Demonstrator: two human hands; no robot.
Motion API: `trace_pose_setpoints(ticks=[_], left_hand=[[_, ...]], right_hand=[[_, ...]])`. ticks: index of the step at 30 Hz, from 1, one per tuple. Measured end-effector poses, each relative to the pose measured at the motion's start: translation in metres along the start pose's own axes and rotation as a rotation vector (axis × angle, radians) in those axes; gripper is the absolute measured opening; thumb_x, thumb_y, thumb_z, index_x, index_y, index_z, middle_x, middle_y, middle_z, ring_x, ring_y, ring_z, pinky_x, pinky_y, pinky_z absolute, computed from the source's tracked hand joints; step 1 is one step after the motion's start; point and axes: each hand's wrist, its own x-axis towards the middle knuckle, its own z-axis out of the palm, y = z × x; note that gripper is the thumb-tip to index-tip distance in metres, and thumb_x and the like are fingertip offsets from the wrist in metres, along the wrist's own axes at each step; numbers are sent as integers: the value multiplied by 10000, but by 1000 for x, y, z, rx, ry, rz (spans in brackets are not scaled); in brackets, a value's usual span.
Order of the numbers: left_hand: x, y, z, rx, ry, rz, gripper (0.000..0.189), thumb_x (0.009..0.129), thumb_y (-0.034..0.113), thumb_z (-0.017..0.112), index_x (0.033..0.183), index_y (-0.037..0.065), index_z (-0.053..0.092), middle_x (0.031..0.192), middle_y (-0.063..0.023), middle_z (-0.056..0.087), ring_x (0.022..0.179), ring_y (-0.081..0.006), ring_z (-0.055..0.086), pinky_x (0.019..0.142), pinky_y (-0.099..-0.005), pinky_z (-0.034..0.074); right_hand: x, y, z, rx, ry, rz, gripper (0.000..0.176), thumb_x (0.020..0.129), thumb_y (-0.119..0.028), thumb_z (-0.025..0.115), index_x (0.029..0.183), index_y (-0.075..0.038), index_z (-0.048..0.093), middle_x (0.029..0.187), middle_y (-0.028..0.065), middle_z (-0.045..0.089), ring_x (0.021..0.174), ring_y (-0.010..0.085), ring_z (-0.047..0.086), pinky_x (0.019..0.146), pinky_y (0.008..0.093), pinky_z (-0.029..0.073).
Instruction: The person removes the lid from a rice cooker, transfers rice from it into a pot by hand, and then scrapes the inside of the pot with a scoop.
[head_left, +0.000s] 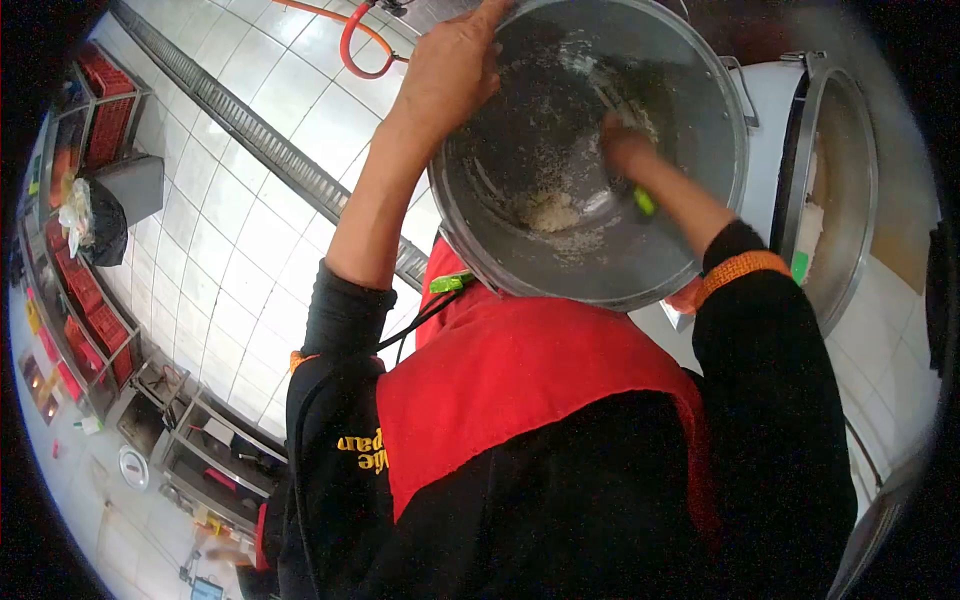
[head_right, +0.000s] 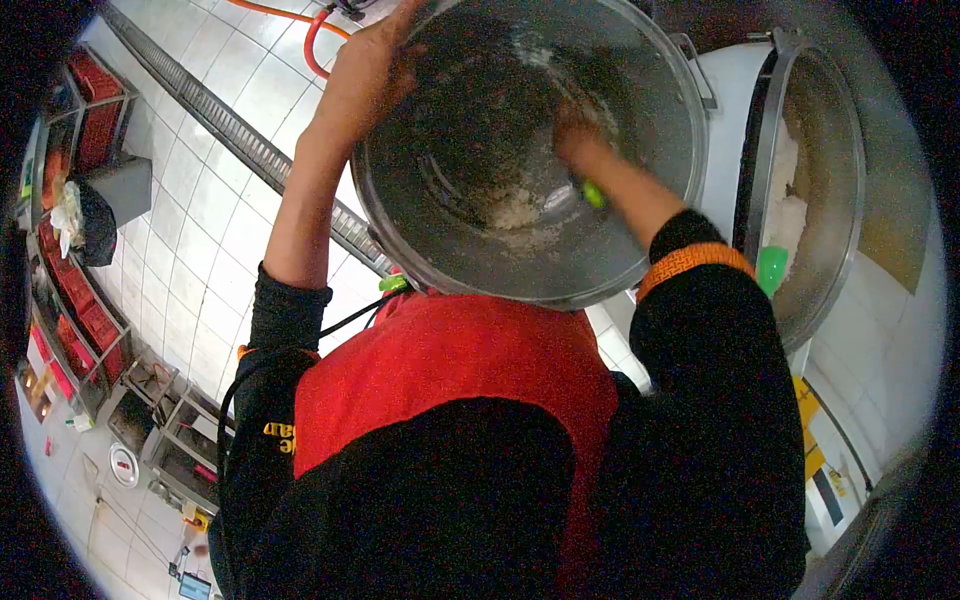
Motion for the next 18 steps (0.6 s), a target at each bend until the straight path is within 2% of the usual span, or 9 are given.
trace_pose_setpoints(ticks=[3,4,6,8,11,13,15,17,18], left_hand=[[-1,3,0,-28,37,67,560,756,-25,550,1295,-8,396,1091,-275,563,975,-430,558,812,-449,463],[1,1,-1,-18,45,71,566,753,-28,548,1298,-8,394,1099,-273,562,981,-425,558,814,-446,463],[-1,2,-5,0,45,63,572,750,-30,545,1301,-7,391,1106,-270,560,986,-421,558,816,-444,463],[-1,7,-6,-86,34,61,562,748,-37,530,1294,-10,398,1119,-267,557,990,-419,560,815,-443,464],[4,7,-4,28,-43,-68,551,744,-32,537,1280,-13,413,1139,-262,550,1005,-418,554,825,-443,465],[2,-1,2,42,3,-1,548,744,-28,544,1277,-11,416,1141,-262,549,1005,-421,553,830,-444,465],[2,-3,2,54,51,69,545,744,-23,551,1273,-9,419,1142,-262,548,1005,-424,552,835,-445,465],[3,1,-1,18,51,62,557,741,-18,561,1278,-2,414,1152,-261,542,1003,-428,549,847,-445,463],[3,2,-2,18,53,62,557,741,-18,561,1278,-2,414,1152,-261,542,1003,-428,549,847,-445,463]], right_hand=[[-81,-63,6,244,-748,-150,631,800,-91,554,1360,42,295,1071,272,589,967,366,596,804,459,503],[-75,-61,12,237,-743,-152,631,800,-91,554,1360,42,295,1071,272,589,967,366,596,804,459,503],[-62,-59,20,-86,-529,-281,525,789,-193,569,1248,26,439,1069,228,603,950,368,599,839,500,472],[-29,-31,-16,-171,-405,-178,662,810,-58,527,1380,85,221,1094,252,592,979,394,592,790,454,507],[3,-11,-54,75,-201,-63,660,806,-36,511,1383,87,215,1055,237,614,913,400,618,781,465,506],[10,-16,-21,-346,37,-127,628,820,-50,492,1382,73,242,1021,237,626,853,394,636,757,484,502],[-16,-41,37,-163,-202,-195,525,822,-187,529,1290,19,411,1164,244,542,994,371,581,798,467,478],[-62,-74,46,-148,-217,-401,519,827,-181,520,1293,22,413,1077,237,589,947,360,603,763,474,487],[-60,-73,43,-151,-216,-401,519,827,-181,520,1293,22,413,1077,237,589,947,360,603,763,474,487]])
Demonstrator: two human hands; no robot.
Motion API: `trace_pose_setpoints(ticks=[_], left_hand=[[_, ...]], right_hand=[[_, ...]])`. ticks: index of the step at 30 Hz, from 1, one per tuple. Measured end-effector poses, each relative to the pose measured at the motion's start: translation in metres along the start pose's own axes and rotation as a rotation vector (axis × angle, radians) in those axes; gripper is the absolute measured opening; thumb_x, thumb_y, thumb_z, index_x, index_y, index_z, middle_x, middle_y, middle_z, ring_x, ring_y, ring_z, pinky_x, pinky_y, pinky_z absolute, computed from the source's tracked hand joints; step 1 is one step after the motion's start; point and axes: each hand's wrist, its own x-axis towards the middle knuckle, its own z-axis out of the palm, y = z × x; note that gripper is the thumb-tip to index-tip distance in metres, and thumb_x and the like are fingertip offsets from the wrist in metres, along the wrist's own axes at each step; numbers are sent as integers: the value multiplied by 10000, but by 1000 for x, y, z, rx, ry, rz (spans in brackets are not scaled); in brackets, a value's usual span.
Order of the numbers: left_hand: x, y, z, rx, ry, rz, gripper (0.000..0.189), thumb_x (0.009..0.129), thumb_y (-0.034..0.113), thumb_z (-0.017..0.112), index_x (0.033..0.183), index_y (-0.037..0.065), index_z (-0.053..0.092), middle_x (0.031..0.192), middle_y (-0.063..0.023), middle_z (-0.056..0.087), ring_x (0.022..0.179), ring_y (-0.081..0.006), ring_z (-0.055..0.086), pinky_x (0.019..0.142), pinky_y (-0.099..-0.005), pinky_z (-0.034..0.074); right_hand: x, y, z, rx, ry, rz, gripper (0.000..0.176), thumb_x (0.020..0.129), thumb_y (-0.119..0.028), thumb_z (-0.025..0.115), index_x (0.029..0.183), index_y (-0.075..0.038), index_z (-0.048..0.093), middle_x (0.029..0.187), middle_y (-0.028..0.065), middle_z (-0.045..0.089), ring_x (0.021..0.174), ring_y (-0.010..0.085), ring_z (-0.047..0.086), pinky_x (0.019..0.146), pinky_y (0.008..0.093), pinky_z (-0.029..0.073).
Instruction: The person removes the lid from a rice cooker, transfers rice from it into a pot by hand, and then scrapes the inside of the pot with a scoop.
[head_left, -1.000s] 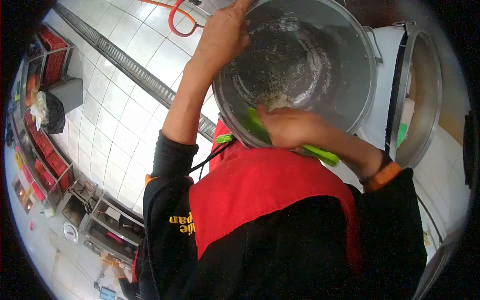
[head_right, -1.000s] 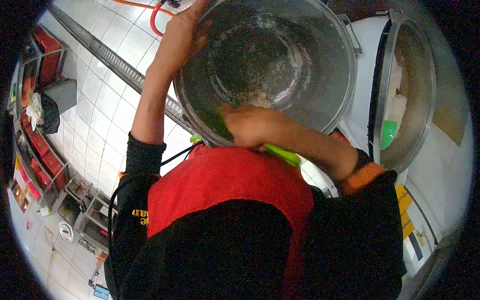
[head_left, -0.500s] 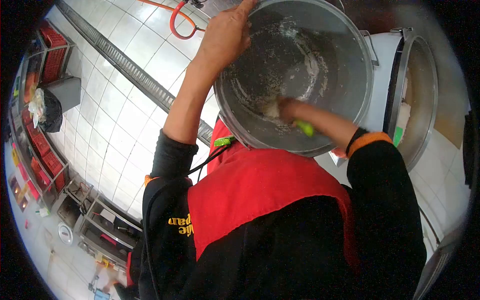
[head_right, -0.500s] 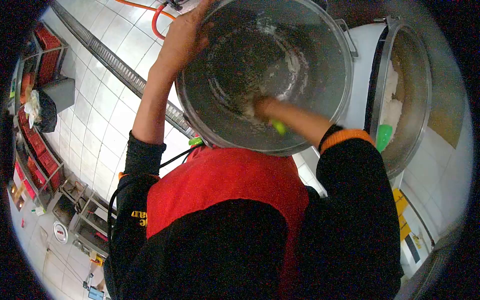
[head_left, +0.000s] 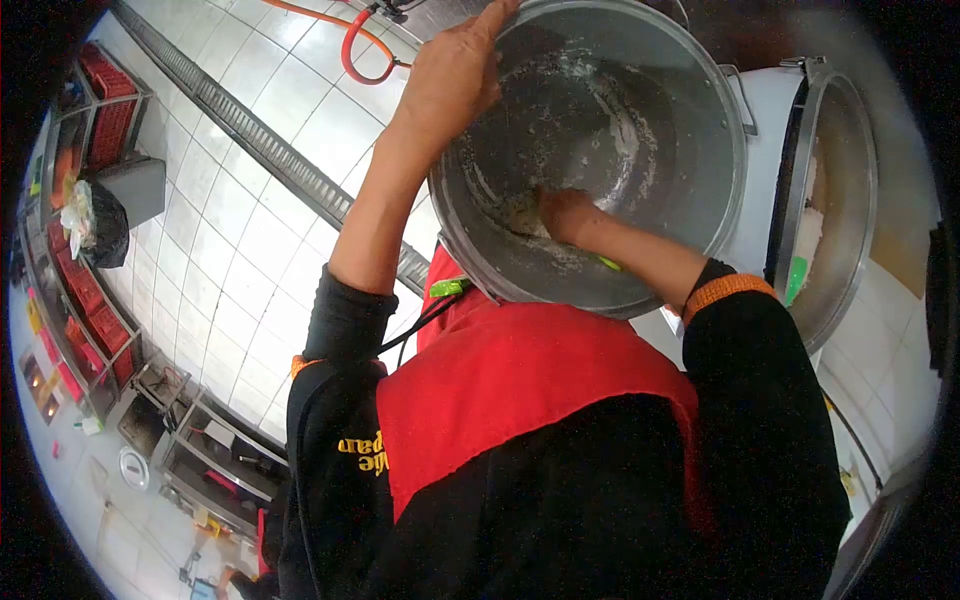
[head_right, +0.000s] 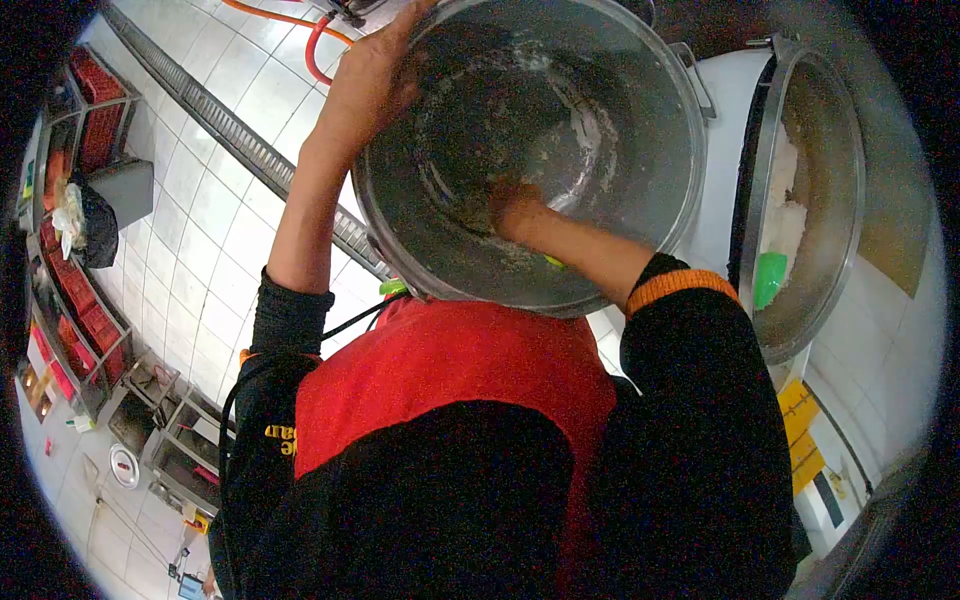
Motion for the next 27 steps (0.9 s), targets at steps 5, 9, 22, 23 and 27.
trace_pose_setpoints(ticks=[5,9,22,23,27], left_hand=[[1,6,-3,-34,-73,-136,556,745,-21,564,1280,10,413,1077,-263,573,955,-438,562,796,-470,463],[-2,1,-1,-24,-59,-124,553,753,-15,564,1283,13,411,1038,-263,585,929,-442,569,770,-480,462],[-5,-5,3,41,-25,-45,586,743,-9,569,1299,3,384,1098,-273,554,971,-446,547,804,-472,453],[-5,-3,2,37,-73,-97,592,741,-14,566,1302,9,377,1085,-274,557,960,-447,549,792,-477,454],[-5,-4,1,25,-27,-42,607,733,-28,559,1307,15,366,1031,-278,574,925,-450,558,771,-482,455]], right_hand=[[44,74,-74,45,302,207,476,800,-137,543,1246,7,456,900,189,624,936,357,603,721,488,485],[48,67,-22,-136,272,-39,493,783,-86,555,1246,41,446,863,213,617,931,383,594,697,479,498],[59,38,-14,277,606,45,469,814,-29,446,1278,32,433,1033,265,558,873,413,571,829,481,456],[44,18,6,505,692,48,494,814,-30,442,1305,25,412,1063,271,545,886,424,565,848,489,443],[15,9,-8,-73,54,-133,535,840,-73,454,1364,-27,354,1177,296,499,945,388,583,801,498,469]])
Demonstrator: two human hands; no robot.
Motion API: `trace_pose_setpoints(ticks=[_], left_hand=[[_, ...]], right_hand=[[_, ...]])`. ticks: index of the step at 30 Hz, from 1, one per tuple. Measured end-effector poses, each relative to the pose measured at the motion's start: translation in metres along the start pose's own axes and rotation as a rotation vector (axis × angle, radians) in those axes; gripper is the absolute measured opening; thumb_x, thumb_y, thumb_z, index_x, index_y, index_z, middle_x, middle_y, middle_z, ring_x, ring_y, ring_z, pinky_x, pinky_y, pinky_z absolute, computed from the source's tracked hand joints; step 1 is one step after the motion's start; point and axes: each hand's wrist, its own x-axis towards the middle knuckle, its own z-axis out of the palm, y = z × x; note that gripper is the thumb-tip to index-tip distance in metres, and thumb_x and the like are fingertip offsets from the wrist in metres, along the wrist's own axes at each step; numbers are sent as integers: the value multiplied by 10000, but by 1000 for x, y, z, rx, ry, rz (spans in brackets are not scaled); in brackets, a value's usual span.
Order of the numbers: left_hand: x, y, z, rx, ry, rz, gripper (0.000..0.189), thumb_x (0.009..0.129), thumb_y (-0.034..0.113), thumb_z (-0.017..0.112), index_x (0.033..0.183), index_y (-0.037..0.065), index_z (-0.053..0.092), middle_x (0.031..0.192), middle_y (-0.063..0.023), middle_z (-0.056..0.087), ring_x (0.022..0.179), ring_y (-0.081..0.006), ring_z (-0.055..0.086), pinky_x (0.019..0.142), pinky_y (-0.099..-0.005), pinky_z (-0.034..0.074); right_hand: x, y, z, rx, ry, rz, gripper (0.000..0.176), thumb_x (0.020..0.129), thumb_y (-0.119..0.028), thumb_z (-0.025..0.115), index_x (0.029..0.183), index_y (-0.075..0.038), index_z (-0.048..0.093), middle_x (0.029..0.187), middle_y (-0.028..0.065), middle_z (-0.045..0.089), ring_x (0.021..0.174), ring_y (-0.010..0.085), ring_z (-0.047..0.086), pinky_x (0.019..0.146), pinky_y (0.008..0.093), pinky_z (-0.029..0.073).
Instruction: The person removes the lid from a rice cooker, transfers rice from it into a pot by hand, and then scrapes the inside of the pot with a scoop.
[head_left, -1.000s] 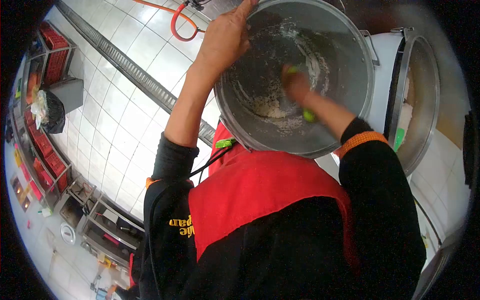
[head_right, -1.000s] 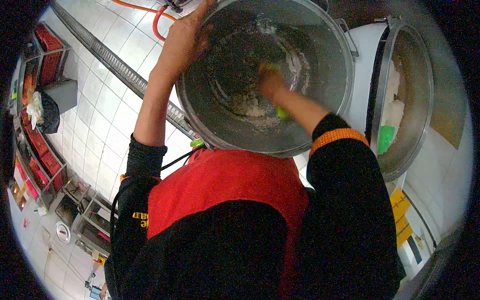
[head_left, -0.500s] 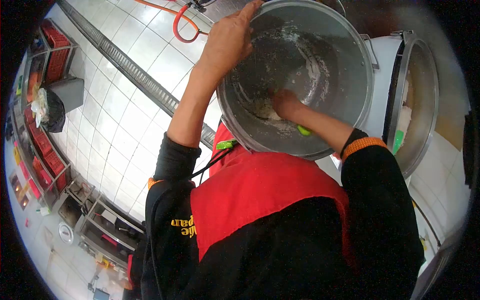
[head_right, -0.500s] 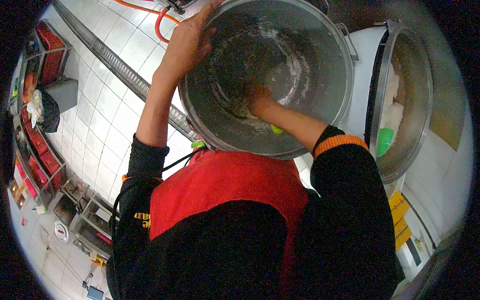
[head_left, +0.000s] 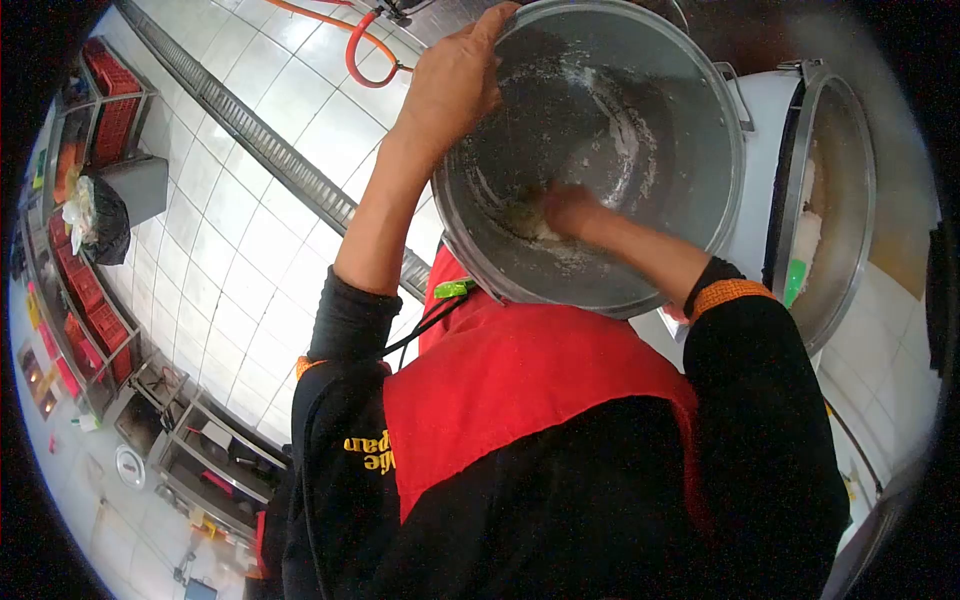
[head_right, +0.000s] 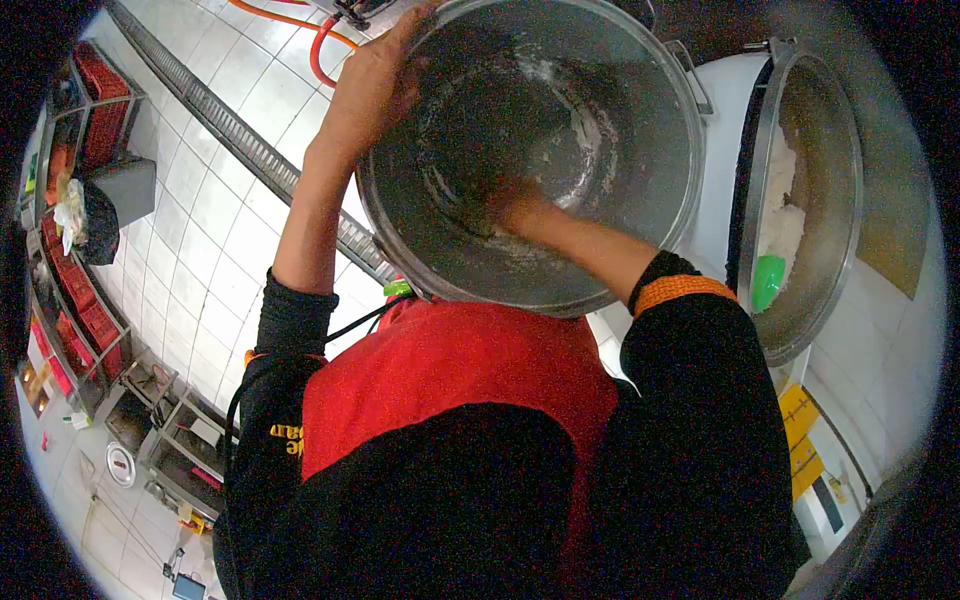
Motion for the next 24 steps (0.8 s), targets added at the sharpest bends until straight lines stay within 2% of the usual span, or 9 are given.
trace_pose_setpoints(ticks=[1,3,5,11,13,15,17,20,24], left_hand=[[0,1,0,0,-5,-31,592,738,-28,557,1300,13,374,1014,-279,579,919,-449,562,768,-480,455],[-2,1,2,-1,-16,-65,577,743,-28,555,1292,10,381,997,-281,585,912,-448,566,766,-477,456],[-2,-1,5,3,47,-4,534,761,-21,547,1273,8,402,991,-280,589,909,-451,569,772,-479,454],[1,6,-1,-29,4,-68,504,780,15,565,1262,7,416,1037,-273,581,950,-440,561,798,-473,453],[0,1,0,-21,29,-34,507,781,22,569,1264,10,414,1043,-271,580,956,-439,560,799,-470,455],[-4,-1,2,-5,45,-6,511,782,29,574,1267,13,413,1048,-269,579,961,-437,558,800,-467,457],[-2,0,3,-7,41,-4,514,777,24,573,1266,15,413,1050,-267,579,955,-438,560,799,-468,459],[0,2,2,15,22,-34,511,772,21,572,1259,13,416,1043,-268,579,949,-440,561,797,-473,459],[5,5,-4,23,-14,-82,511,770,14,564,1259,15,415,1036,-272,578,942,-440,563,785,-475,462]], right_hand=[[-3,11,-12,38,-101,92,536,847,-81,456,1370,-46,348,1211,309,480,965,373,590,767,487,491],[8,63,-45,226,126,332,454,840,-133,498,1274,-25,425,1186,280,509,1089,401,529,859,504,467],[14,82,-63,70,234,428,477,830,-109,482,1293,-27,406,1162,289,510,1080,424,523,834,484,488],[11,1,56,411,332,207,503,820,-113,497,1302,4,407,1268,312,427,1184,435,423,931,509,428],[-11,-10,8,226,-20,-61,472,823,-71,480,1266,69,396,1179,310,482,1053,397,529,862,459,465],[-9,32,-21,102,4,67,494,810,-104,523,1274,33,423,1161,270,512,1042,394,540,869,451,465],[12,91,-24,108,107,441,593,780,-129,573,1331,-12,387,1108,254,550,1070,384,540,883,439,464],[-6,78,-50,112,-147,430,607,737,-133,607,1306,-19,428,1095,226,585,1047,376,561,870,438,472],[-9,51,-53,226,-254,337,542,741,-139,588,1254,-9,471,1117,224,588,1052,362,570,840,435,484]])
